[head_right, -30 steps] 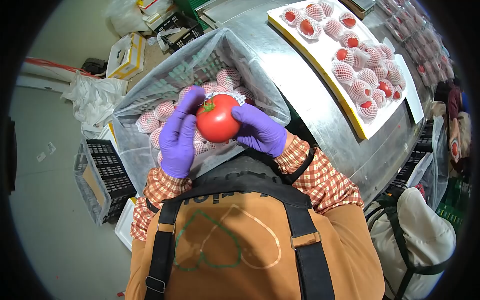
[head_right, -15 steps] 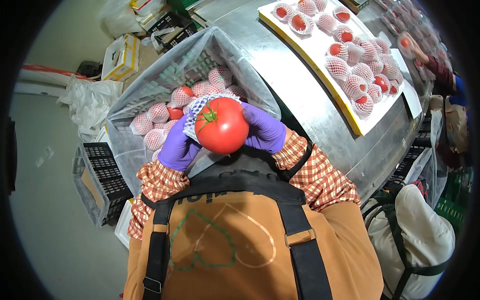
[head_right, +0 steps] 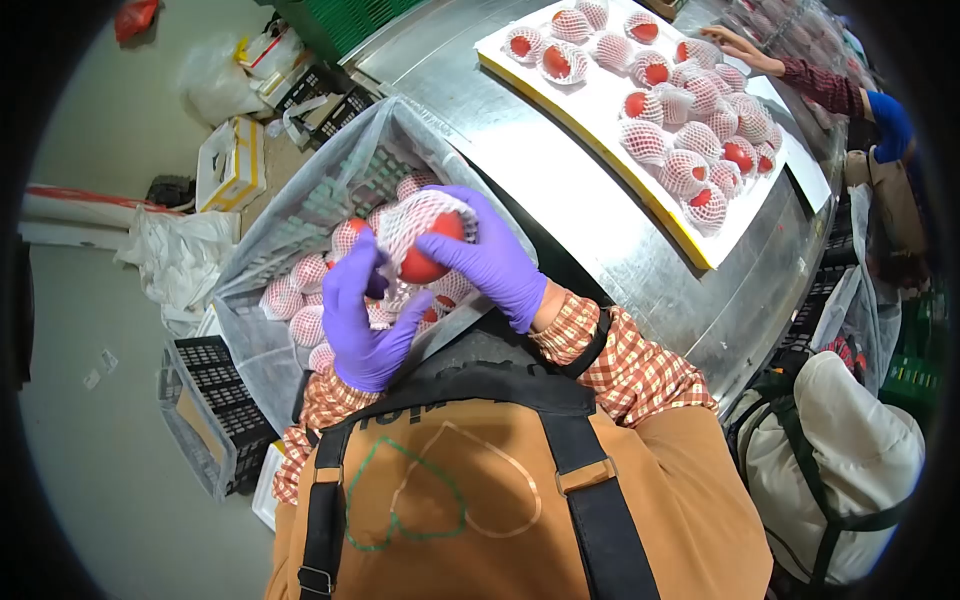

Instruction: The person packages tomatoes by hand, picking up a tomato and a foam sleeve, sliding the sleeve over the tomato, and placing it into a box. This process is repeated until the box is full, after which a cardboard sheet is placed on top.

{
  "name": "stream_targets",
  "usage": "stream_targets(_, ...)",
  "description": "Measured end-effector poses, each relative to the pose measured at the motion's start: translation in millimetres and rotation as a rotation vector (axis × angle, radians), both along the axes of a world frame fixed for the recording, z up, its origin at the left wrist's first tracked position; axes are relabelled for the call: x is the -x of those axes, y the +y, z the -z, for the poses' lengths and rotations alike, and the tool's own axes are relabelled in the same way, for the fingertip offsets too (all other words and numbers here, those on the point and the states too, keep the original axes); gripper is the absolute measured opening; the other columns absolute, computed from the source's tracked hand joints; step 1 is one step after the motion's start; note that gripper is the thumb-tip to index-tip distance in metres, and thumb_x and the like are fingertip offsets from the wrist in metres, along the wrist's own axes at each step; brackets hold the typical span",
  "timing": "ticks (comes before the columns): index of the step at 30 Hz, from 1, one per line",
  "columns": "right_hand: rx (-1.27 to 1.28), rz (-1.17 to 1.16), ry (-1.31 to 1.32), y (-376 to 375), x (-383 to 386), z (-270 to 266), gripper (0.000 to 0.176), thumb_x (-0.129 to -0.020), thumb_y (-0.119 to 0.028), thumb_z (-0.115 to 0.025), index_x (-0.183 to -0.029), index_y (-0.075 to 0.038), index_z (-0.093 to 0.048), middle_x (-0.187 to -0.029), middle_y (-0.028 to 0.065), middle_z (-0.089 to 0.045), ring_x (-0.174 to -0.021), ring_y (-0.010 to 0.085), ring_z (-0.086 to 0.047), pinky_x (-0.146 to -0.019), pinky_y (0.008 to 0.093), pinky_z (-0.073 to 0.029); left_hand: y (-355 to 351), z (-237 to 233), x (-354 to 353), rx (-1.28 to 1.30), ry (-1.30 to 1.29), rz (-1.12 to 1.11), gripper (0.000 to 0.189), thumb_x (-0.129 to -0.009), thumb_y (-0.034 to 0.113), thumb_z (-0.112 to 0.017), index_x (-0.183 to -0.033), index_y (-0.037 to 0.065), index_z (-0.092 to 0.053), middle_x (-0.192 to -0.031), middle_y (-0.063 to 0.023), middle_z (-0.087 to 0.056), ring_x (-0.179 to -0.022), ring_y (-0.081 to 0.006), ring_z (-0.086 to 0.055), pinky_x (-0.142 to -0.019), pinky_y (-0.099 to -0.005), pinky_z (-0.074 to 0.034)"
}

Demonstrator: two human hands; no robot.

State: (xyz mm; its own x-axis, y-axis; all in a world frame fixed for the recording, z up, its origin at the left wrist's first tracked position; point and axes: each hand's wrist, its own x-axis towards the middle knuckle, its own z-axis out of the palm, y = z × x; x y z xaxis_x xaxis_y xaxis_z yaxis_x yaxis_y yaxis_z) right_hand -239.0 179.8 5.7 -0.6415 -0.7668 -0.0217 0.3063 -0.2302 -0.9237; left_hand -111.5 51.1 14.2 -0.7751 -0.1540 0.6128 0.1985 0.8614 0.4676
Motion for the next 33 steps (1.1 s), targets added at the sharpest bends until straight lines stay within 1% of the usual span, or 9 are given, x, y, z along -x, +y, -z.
stream_targets(3, 0.012, 0.054, -0.166, -3.5, 6.3, 10.4, 0.053, -0.090, -0.022, -0.066, -0.135, -0.003, -0.045, -0.126, 0.0108, -0.055, -0.115, 0.0169, -0.053, -0.100, 0.0311, -0.043, 2.3, 10.1, 17.4, -0.403, -0.078, -0.107, 0.113, -0.061, 0.034, -0.089, -0.147, 0.001, -0.025, -0.137, -0.0165, -0.043, -0.117, -0.0250, -0.050, -0.098, -0.0346, -0.043)
stream_targets(4, 0.055, 0.019, -0.062, -5.7, 5.5, 11.6, 0.052, -0.093, -0.025, -0.061, -0.137, -0.003, -0.044, -0.128, 0.0106, -0.054, -0.117, 0.0166, -0.052, -0.103, 0.0309, -0.041, -3.1, 15.7, 23.2, -0.504, -0.135, 0.002, 0.118, -0.062, 0.026, -0.089, -0.149, 0.001, -0.012, -0.142, -0.0174, -0.038, -0.125, -0.0281, -0.046, -0.103, -0.0364, -0.042)
stream_targets(8, 0.094, 0.078, 0.262, -13.3, 10.3, 16.7, 0.042, -0.099, -0.021, -0.050, -0.137, -0.004, -0.048, -0.140, 0.0102, -0.048, -0.128, 0.0181, -0.044, -0.108, 0.0308, -0.034, 3.1, 6.4, 29.9, -0.887, -0.217, 0.135, 0.104, -0.070, 0.018, -0.082, -0.148, 0.000, -0.016, -0.142, -0.0176, -0.038, -0.127, -0.0268, -0.044, -0.105, -0.0369, -0.040)
stream_targets(11, 0.035, 0.201, 0.514, -10.3, 21.7, 18.1, 0.030, -0.097, -0.017, -0.052, -0.124, -0.007, -0.062, -0.145, 0.0163, -0.041, -0.134, 0.0258, -0.040, -0.109, 0.0338, -0.033, -7.0, 15.0, 27.9, -0.970, -0.258, 0.068, 0.096, -0.073, 0.014, -0.078, -0.147, 0.000, -0.020, -0.142, -0.0178, -0.037, -0.127, -0.0263, -0.044, -0.105, -0.0367, -0.039)
stream_targets(15, 0.130, 0.184, 0.617, -2.4, 17.0, 17.2, 0.030, -0.096, -0.014, -0.054, -0.124, -0.007, -0.062, -0.144, 0.0193, -0.041, -0.132, 0.0314, -0.042, -0.108, 0.0366, -0.034, -10.5, 14.1, 33.0, -0.995, -0.208, 0.112, 0.087, -0.074, 0.012, -0.073, -0.146, -0.002, -0.025, -0.142, -0.0182, -0.038, -0.128, -0.0268, -0.044, -0.106, -0.0372, -0.038)
stream_targets(21, 0.056, 0.022, 0.976, 3.6, 40.5, 22.0, 0.054, -0.090, -0.029, -0.063, -0.136, -0.004, -0.049, -0.147, 0.0220, -0.035, -0.134, 0.0352, -0.039, -0.109, 0.0387, -0.033, -13.1, 26.4, 37.8, -1.293, -0.200, 0.182, 0.078, -0.083, 0.022, -0.070, -0.144, -0.002, -0.028, -0.139, -0.0171, -0.043, -0.125, -0.0251, -0.047, -0.104, -0.0354, -0.041)
stream_targets(24, -0.092, -0.112, 1.147, 9.8, 54.6, -1.3, 0.101, -0.070, -0.040, -0.080, -0.148, -0.006, -0.026, -0.151, 0.0220, -0.025, -0.131, 0.0397, -0.041, -0.108, 0.0410, -0.036, -11.2, 13.3, 42.4, -1.508, -0.470, 0.254, 0.068, -0.090, 0.026, -0.063, -0.143, -0.001, -0.030, -0.136, -0.0150, -0.046, -0.120, -0.0233, -0.051, -0.100, -0.0350, -0.043)
stream_targets(31, -0.199, -0.033, 1.158, 22.5, 89.4, -5.8, 0.098, -0.066, -0.025, -0.084, -0.145, -0.006, -0.030, -0.148, 0.0239, -0.030, -0.130, 0.0392, -0.042, -0.104, 0.0436, -0.040, 1.2, 16.7, 86.3, -1.557, -0.574, 0.452, 0.061, -0.098, 0.037, -0.048, -0.146, 0.005, -0.028, -0.138, -0.0117, -0.047, -0.116, -0.0235, -0.055, -0.094, -0.0380, -0.048)
stream_targets(33, -0.302, 0.144, 1.085, 23.7, 105.0, -2.0, 0.083, -0.068, -0.028, -0.084, -0.136, -0.006, -0.043, -0.143, 0.0197, -0.040, -0.126, 0.0332, -0.048, -0.104, 0.0420, -0.041, 3.2, 8.0, 88.0, -1.467, -0.551, 0.329, 0.057, -0.101, 0.029, -0.045, -0.148, 0.005, -0.024, -0.141, -0.0124, -0.042, -0.112, -0.0236, -0.057, -0.092, -0.0333, -0.049)
